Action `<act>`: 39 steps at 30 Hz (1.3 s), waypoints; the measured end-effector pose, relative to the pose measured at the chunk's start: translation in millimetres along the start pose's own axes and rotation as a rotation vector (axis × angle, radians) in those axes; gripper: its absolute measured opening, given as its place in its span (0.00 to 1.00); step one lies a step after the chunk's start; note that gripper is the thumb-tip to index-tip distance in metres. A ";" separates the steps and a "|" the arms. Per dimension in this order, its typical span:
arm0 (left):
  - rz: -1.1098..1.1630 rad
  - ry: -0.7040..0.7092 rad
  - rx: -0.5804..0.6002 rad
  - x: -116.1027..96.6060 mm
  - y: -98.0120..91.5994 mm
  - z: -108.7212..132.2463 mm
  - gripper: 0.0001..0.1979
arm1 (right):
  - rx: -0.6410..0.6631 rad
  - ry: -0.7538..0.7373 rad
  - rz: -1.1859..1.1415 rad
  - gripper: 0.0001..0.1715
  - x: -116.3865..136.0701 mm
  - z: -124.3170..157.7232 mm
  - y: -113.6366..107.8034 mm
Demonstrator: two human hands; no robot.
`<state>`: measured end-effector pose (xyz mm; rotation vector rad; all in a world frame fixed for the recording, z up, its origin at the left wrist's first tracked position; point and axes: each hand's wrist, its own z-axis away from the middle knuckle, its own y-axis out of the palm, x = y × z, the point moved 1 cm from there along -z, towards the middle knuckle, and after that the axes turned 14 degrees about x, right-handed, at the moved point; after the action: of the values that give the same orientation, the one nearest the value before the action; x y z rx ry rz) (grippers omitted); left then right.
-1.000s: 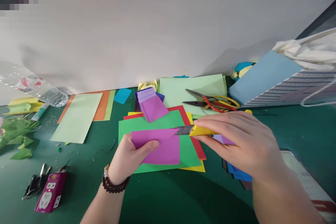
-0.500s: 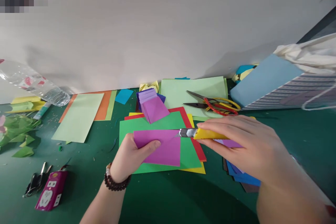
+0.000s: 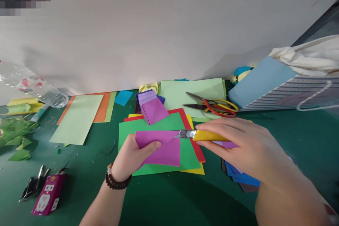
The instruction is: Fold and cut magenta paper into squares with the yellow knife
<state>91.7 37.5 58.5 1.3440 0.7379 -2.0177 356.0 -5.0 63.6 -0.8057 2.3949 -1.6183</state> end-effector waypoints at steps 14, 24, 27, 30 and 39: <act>-0.010 -0.003 -0.001 -1.9 8.0 0.1 0.18 | 0.016 0.157 0.229 0.30 18.4 -15.9 17.2; -0.027 -0.035 0.008 -1.0 7.5 -1.1 0.20 | 0.032 0.235 0.223 0.32 15.8 -14.7 18.6; -0.014 -0.030 0.003 -2.2 8.3 -1.7 0.20 | 0.049 0.244 0.223 0.32 15.7 -14.6 19.8; 0.003 -0.022 0.014 -3.7 10.9 -3.0 0.19 | 0.073 0.227 0.187 0.30 16.0 -15.4 21.6; 0.094 0.034 -0.006 1.1 14.1 -7.7 0.17 | 0.052 0.094 -0.035 0.13 11.4 -10.6 16.7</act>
<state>106.3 33.5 53.3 1.3866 0.6819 -1.9222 336.2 2.6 55.0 -0.7834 2.4022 -1.7619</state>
